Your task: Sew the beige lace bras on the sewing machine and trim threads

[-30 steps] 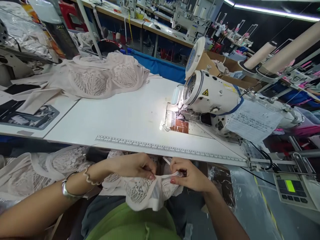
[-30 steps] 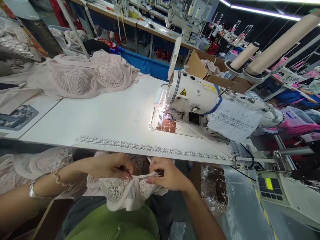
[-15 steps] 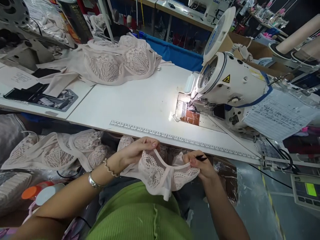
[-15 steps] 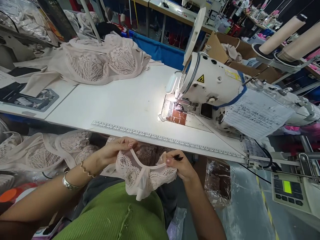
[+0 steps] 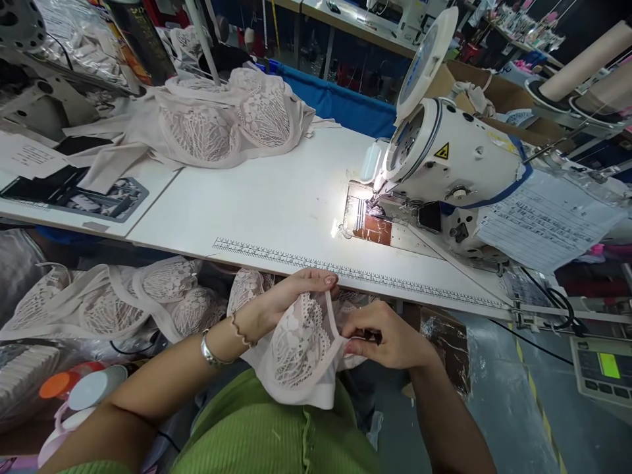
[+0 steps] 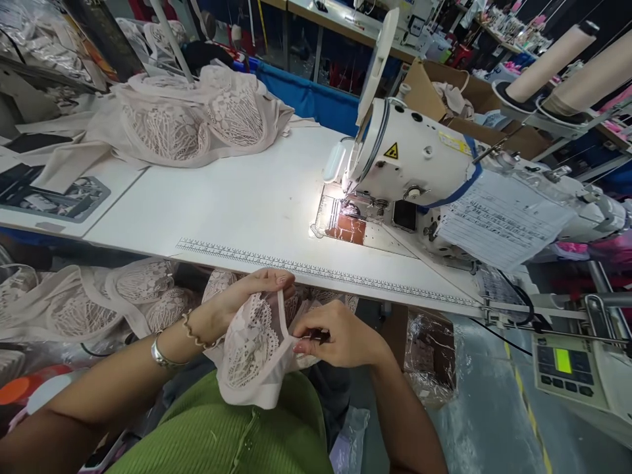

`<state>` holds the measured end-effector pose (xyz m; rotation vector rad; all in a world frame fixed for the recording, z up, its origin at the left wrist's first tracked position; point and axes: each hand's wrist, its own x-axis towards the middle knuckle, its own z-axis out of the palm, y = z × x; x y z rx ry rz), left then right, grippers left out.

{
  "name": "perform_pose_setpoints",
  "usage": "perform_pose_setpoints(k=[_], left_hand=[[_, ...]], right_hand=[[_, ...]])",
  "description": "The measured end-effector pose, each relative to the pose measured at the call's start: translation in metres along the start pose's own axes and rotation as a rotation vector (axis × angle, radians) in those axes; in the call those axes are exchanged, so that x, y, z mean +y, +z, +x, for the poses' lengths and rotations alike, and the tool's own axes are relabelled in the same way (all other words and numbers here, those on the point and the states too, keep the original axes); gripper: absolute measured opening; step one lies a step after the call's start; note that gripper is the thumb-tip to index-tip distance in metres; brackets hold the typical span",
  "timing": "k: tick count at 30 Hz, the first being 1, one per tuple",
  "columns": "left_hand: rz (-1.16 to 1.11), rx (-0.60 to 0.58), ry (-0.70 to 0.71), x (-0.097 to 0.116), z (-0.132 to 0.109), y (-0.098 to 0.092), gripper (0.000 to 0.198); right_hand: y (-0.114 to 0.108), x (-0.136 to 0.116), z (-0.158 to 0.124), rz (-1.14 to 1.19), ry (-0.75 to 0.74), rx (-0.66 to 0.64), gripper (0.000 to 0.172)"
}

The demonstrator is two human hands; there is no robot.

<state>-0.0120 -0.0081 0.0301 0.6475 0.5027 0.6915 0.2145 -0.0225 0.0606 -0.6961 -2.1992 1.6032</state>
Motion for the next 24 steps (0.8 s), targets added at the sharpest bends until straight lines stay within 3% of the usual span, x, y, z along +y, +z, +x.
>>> perform_pose_setpoints(k=[2,5,7,10,11,16,19,24], left_hand=[[0.248,0.092,0.17,0.013,0.001,0.003,0.034],[0.823,0.365,0.624,0.028,-0.012,0.014,0.011],[1.119,0.38,0.802,0.027,-0.027,0.026,0.007],[1.363,0.158,0.817,0.008,-0.043,0.043,0.01],[1.423,0.139,0.811,0.0,-0.045,0.047,0.013],[1.474,0.261,0.828,-0.027,-0.037,0.044,0.012],[1.325,0.34,0.735,-0.029,-0.033,0.035,0.004],[1.038,0.437,0.582,-0.023,-0.033,0.03,0.015]], right_hand=[[0.003,-0.008,-0.007,0.041,-0.029,0.061,0.038],[0.009,-0.015,-0.022,0.143,-0.022,0.253,0.04],[0.015,-0.018,-0.028,0.113,0.023,0.404,0.037],[0.027,-0.021,-0.025,-0.01,0.082,0.566,0.029],[0.032,-0.021,-0.022,-0.045,0.083,0.6,0.027],[0.052,-0.016,-0.012,-0.198,0.026,0.718,0.019],[0.058,-0.008,-0.013,-0.364,-0.052,0.746,0.016],[0.061,0.016,-0.02,-0.857,-0.07,0.921,0.02]])
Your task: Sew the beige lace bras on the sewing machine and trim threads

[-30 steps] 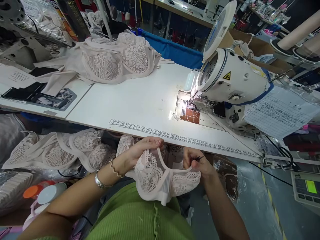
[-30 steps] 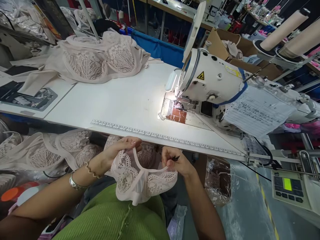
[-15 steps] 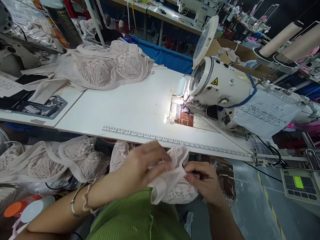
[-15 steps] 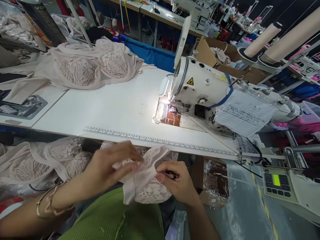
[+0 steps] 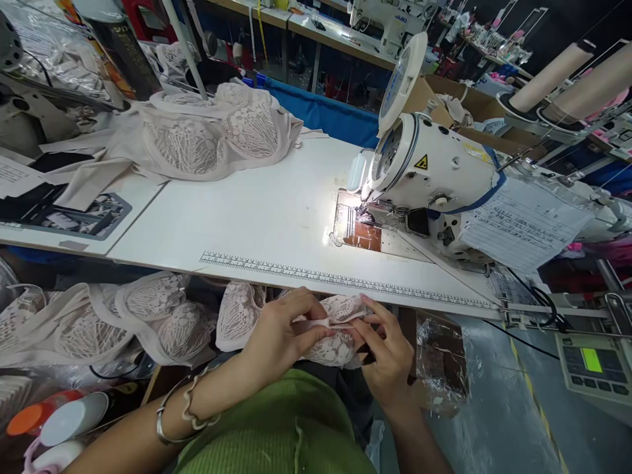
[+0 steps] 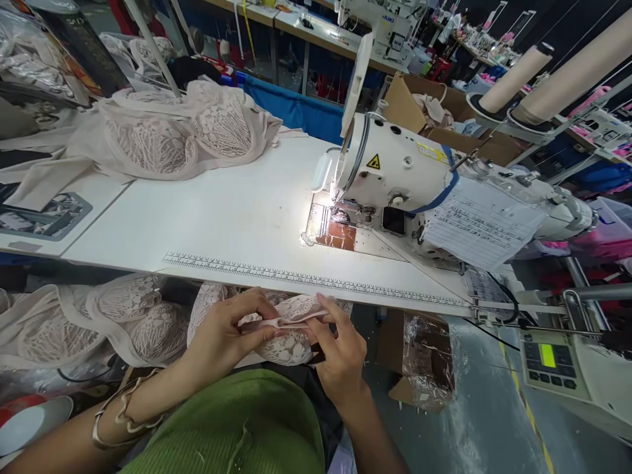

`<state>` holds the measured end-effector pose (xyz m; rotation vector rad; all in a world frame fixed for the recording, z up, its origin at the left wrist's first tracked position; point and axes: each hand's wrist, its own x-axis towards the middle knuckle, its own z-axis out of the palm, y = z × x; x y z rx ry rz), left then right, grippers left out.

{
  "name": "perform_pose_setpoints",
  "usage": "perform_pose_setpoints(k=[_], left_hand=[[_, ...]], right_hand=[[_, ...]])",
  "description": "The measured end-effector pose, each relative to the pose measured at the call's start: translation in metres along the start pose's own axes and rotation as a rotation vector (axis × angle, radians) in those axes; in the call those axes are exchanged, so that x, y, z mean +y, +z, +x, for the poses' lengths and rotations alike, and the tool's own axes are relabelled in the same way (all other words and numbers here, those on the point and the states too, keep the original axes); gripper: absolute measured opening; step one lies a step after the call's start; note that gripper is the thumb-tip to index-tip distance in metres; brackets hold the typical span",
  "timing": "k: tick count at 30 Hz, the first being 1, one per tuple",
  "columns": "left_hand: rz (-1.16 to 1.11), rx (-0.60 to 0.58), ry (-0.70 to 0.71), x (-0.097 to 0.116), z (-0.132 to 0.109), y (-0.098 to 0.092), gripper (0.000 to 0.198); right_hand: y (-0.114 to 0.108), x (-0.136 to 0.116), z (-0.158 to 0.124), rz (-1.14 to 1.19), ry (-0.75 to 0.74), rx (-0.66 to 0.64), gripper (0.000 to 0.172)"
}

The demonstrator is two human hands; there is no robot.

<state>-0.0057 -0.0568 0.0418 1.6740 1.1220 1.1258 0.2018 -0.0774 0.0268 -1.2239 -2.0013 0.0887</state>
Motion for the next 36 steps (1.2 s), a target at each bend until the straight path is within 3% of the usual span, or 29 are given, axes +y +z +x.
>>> perform_pose_setpoints(k=[3,5,7,10,13,16,21,27,33,36], left_hand=[[-0.129,-0.034,-0.073,0.004,0.002,-0.002,0.016],[-0.193,-0.06,-0.109,0.005,0.003,-0.005,0.015],[-0.232,-0.103,-0.183,0.004,0.005,-0.013,0.017],[-0.293,-0.167,-0.309,-0.001,0.009,-0.028,0.025],[-0.434,-0.13,-0.327,-0.006,0.011,-0.04,0.025],[-0.519,-0.046,-0.278,-0.01,0.011,-0.043,0.017],[-0.383,0.09,-0.166,-0.018,0.006,-0.041,0.009],[-0.208,0.208,-0.117,-0.025,-0.001,-0.039,0.006],[-0.139,0.248,-0.108,-0.025,-0.001,-0.035,0.009],[-0.165,0.269,-0.134,-0.027,0.0,-0.033,0.009]], right_hand=[[0.005,0.006,-0.004,-0.111,-0.057,-0.017,0.023],[0.002,0.007,-0.001,-0.044,-0.032,-0.077,0.023],[-0.008,0.006,0.006,0.161,0.036,-0.192,0.025],[-0.032,0.012,0.018,0.568,0.124,-0.489,0.042],[-0.052,0.026,0.021,0.807,0.165,-0.691,0.049],[-0.06,0.038,0.018,0.766,0.239,-0.615,0.038],[-0.058,0.039,0.014,0.508,0.241,-0.435,0.022],[-0.045,0.032,0.011,0.386,0.309,-0.16,0.026],[-0.03,0.026,0.009,0.368,0.319,-0.077,0.028],[-0.027,0.026,0.008,0.313,0.368,-0.059,0.019]])
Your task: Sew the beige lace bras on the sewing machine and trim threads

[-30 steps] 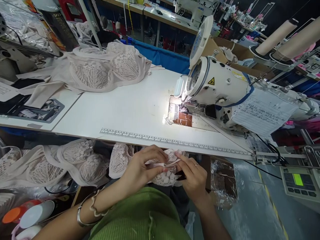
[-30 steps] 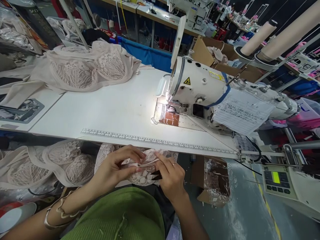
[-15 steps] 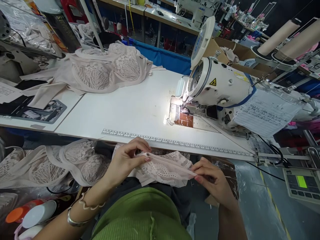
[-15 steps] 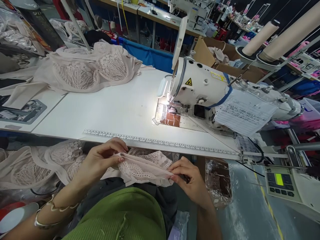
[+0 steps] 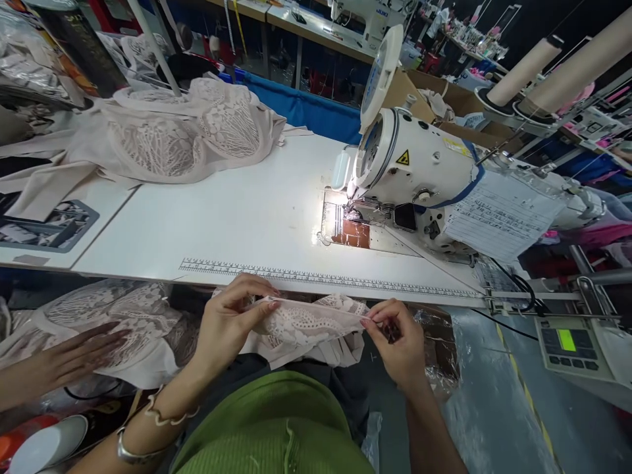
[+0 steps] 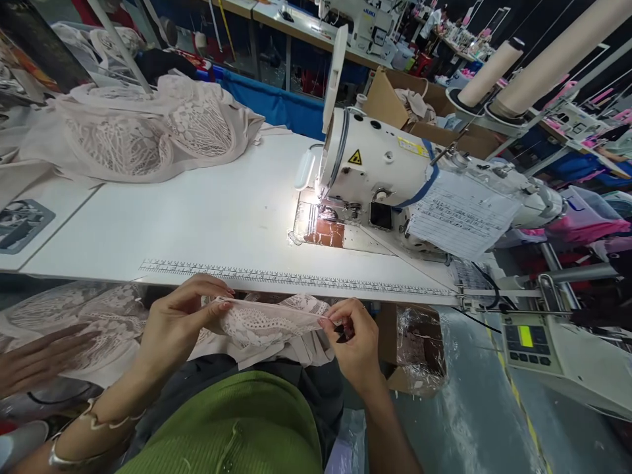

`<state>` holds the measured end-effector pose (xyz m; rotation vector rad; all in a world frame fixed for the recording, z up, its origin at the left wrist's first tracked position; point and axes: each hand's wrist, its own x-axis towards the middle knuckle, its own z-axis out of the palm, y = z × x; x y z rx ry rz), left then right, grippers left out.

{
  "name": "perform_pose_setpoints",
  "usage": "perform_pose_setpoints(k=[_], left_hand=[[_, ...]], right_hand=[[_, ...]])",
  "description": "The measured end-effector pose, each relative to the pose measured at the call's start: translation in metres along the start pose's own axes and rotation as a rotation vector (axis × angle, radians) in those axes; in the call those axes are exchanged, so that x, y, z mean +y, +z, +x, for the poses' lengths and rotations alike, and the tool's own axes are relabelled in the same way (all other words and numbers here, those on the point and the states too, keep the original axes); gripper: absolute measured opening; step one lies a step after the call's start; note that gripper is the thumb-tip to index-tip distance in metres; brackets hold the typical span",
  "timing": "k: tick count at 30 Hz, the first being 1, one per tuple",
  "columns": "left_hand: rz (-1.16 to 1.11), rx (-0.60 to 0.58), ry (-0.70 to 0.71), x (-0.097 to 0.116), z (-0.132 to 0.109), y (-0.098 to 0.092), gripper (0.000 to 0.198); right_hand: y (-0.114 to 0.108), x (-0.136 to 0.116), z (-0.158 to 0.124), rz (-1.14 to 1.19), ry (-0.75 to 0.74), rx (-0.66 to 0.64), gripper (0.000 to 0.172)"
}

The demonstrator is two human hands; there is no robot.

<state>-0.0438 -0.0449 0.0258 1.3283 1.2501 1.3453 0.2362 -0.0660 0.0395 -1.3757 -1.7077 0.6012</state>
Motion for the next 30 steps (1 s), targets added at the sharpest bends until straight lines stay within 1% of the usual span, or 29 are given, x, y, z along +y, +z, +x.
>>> perform_pose_setpoints(k=[3,6,7,10,14,16,17,18,19,20,21,22,23,25,28,30], left_hand=[[-0.045,0.002,-0.052,-0.004,0.0,0.0,0.008],[-0.083,0.008,-0.092,-0.006,-0.001,0.0,0.007],[-0.092,0.011,-0.094,-0.005,-0.001,0.001,0.007],[-0.138,0.016,-0.069,-0.004,-0.002,0.004,0.008],[-0.245,-0.022,-0.024,-0.002,-0.001,0.002,0.009],[-0.259,-0.105,-0.033,0.003,0.001,-0.005,0.011],[-0.241,-0.191,-0.053,0.006,0.002,-0.009,0.012],[-0.202,-0.303,-0.079,0.01,0.004,-0.012,0.011],[-0.148,-0.426,-0.104,0.014,0.005,-0.013,0.009],[-0.086,-0.549,-0.116,0.019,0.007,-0.013,0.014],[-0.028,-0.655,-0.108,0.023,0.008,-0.01,0.024],[0.021,-0.737,-0.085,0.026,0.008,-0.005,0.032],[0.051,-0.783,-0.049,0.029,0.007,0.002,0.032],[0.051,-0.794,0.032,0.03,0.005,0.019,0.017],[-0.023,-0.702,0.09,0.025,0.001,0.037,0.025],[-0.049,-0.66,0.086,0.022,0.001,0.04,0.022]], right_hand=[[0.0,-0.001,0.001,-0.092,0.036,-0.016,0.004],[0.0,-0.004,0.006,-0.117,0.02,-0.043,0.005],[-0.001,-0.006,0.007,-0.106,0.022,-0.045,0.007],[-0.008,-0.007,0.012,-0.008,0.047,-0.091,0.017],[-0.027,-0.001,0.019,0.239,0.065,-0.239,0.015],[-0.036,-0.002,0.024,0.368,0.051,-0.308,0.016],[-0.039,-0.004,0.027,0.417,0.035,-0.348,0.017],[-0.04,-0.009,0.03,0.442,0.016,-0.39,0.017],[-0.039,-0.015,0.032,0.434,0.0,-0.435,0.016],[-0.035,-0.022,0.034,0.396,-0.014,-0.472,0.014],[-0.03,-0.03,0.036,0.335,-0.027,-0.504,0.013],[-0.023,-0.037,0.037,0.256,-0.032,-0.53,0.012],[-0.016,-0.043,0.037,0.193,-0.047,-0.547,0.013],[-0.003,-0.05,0.037,0.123,-0.079,-0.57,0.015],[0.005,-0.046,0.032,0.075,-0.088,-0.563,0.01],[0.004,-0.037,0.028,0.052,-0.053,-0.526,0.012]])
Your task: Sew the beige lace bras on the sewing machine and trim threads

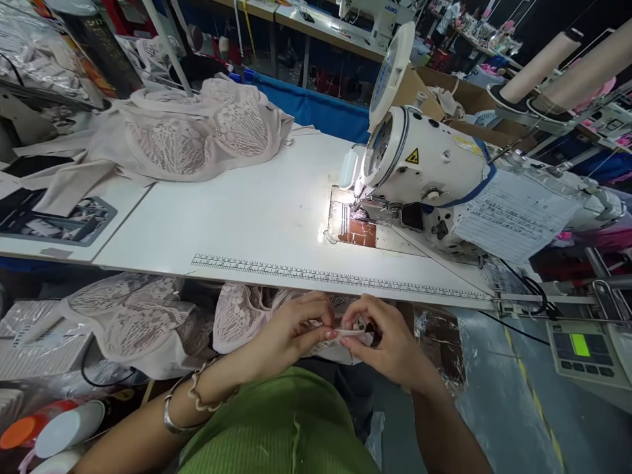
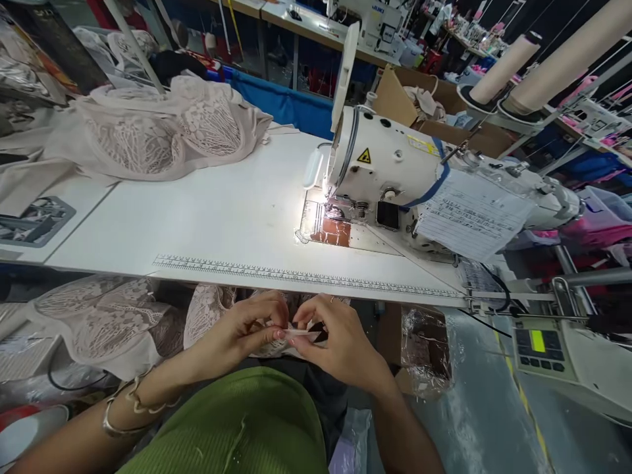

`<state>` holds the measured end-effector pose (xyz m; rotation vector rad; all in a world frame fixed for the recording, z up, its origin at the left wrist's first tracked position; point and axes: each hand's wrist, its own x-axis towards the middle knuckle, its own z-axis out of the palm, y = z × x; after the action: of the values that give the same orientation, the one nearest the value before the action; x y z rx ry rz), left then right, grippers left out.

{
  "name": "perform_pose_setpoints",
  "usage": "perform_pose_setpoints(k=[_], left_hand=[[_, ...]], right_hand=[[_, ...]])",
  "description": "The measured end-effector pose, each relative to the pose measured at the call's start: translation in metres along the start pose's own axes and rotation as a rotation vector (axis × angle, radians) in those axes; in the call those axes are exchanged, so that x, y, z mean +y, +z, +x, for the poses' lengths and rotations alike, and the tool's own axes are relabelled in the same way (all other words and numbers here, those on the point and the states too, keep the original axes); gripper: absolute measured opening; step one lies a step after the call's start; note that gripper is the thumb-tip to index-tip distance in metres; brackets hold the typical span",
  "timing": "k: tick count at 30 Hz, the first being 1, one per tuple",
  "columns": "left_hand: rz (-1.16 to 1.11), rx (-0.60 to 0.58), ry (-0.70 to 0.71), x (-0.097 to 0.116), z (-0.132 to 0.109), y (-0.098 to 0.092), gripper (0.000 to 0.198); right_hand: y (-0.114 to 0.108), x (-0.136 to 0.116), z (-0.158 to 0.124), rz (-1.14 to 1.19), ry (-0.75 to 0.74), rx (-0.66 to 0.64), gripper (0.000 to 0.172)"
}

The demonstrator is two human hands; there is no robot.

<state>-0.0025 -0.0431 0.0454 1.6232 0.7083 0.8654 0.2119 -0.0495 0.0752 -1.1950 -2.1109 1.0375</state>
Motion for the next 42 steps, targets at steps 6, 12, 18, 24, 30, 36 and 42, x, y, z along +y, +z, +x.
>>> perform_pose_setpoints(k=[6,12,18,24,30,36,42], left_hand=[[0.005,0.005,-0.006,0.0,0.001,-0.007,0.017],[0.109,0.034,0.035,-0.001,0.002,-0.004,0.018],[0.22,0.084,0.15,-0.002,0.001,-0.003,0.015],[0.195,0.117,0.115,-0.002,0.003,-0.003,0.016],[0.171,0.149,0.035,0.002,0.006,-0.006,0.019],[0.116,0.109,-0.078,0.014,0.012,-0.005,0.013],[0.133,0.164,-0.233,0.009,0.014,0.01,0.021]], right_hand=[[-0.005,0.016,-0.009,0.047,-0.018,0.075,0.016],[-0.003,0.016,-0.006,0.118,0.085,0.056,0.014],[0.001,0.019,0.0,0.204,0.063,0.127,0.01],[0.001,0.02,0.0,0.425,0.1,0.16,0.013],[0.005,0.019,0.001,0.427,0.205,0.235,0.03],[0.005,0.011,0.003,0.402,0.21,0.24,0.029],[0.006,-0.002,0.005,0.367,0.209,0.194,0.025]])
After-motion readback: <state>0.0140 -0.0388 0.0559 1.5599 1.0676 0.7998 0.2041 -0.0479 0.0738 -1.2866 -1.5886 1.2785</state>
